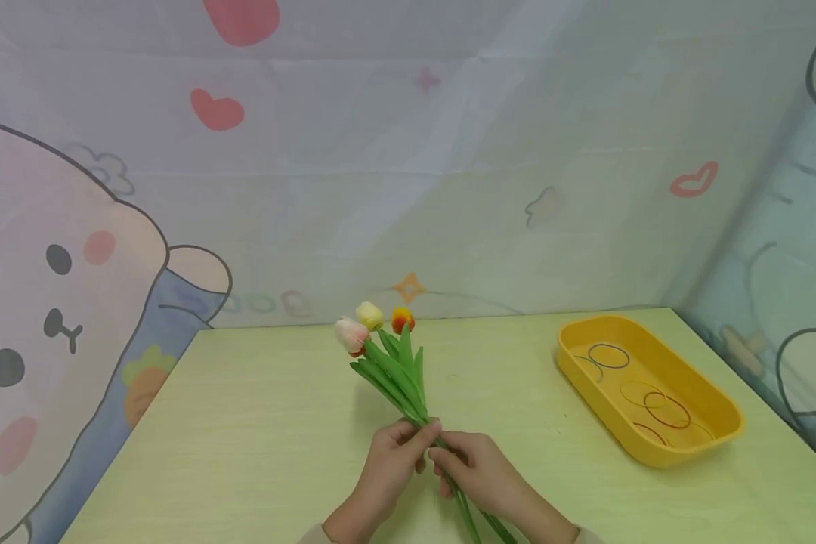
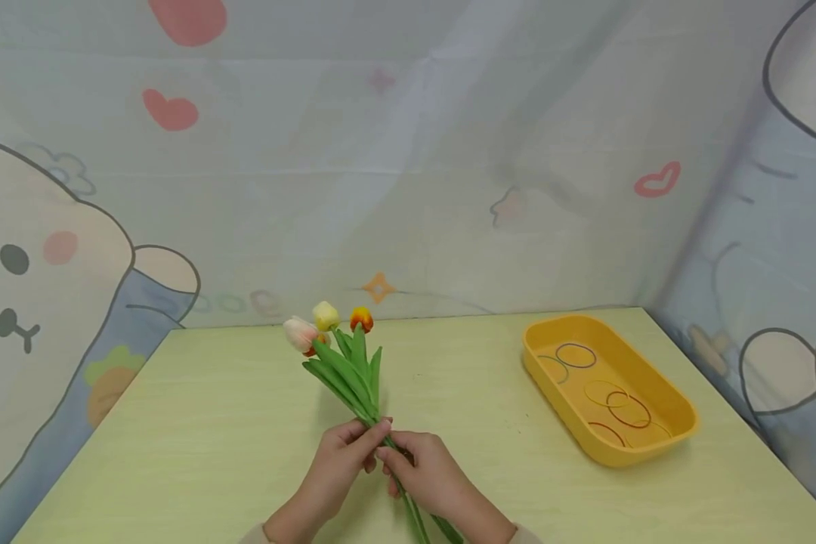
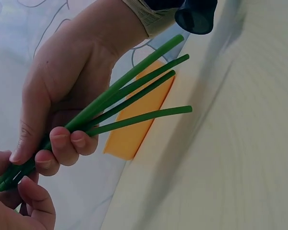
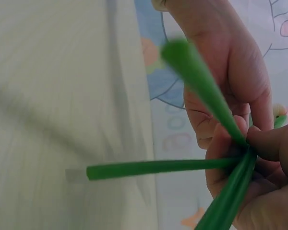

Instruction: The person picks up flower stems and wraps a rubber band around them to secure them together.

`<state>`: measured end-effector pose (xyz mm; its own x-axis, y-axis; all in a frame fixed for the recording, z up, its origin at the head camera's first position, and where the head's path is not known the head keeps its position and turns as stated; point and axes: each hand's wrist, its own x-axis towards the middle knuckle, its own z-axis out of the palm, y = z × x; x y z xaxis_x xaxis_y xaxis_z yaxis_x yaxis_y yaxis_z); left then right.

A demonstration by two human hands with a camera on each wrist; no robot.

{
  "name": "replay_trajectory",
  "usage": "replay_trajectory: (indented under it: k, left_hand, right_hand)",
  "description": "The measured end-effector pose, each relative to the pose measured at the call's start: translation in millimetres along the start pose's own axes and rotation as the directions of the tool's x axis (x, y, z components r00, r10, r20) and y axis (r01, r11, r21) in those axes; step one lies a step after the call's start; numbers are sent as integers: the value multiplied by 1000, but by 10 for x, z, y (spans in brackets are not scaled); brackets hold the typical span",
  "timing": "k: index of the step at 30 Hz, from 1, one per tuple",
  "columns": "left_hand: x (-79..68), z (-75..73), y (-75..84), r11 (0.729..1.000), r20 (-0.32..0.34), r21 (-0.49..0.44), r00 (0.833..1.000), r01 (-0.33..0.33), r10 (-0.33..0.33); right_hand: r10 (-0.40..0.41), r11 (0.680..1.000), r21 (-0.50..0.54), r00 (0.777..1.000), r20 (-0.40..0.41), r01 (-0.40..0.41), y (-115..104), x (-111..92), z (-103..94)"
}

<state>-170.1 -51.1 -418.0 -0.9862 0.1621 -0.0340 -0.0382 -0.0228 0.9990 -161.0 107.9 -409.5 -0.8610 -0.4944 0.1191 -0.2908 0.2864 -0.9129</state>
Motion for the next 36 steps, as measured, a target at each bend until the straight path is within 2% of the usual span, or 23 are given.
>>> replay_trajectory:
  k: [5, 11, 20, 28, 36]
  left_hand:
    - [14, -7, 11, 1000, 5, 5, 1000, -2, 2]
    - [35, -16, 16, 1000, 27, -32, 1000, 1, 0]
    - [33, -27, 42, 990, 78, -140, 997, 21, -10]
    - [-2, -25, 45, 977, 110, -209, 994, 31, -8]
    - [-15, -28, 57, 960, 128, -275, 992, 55, -20]
  right_hand:
    - [-14, 999, -33, 1000, 2, 14, 18, 0, -22]
    - [14, 999, -43, 1000, -2, -14, 61, -6, -56]
    - [67, 995, 78, 998, 21, -69, 21, -26, -138]
    - [73, 983, 163, 996, 44, -79, 9, -47, -181]
    - [88, 986, 141, 996, 34, -92, 33, -60, -223]
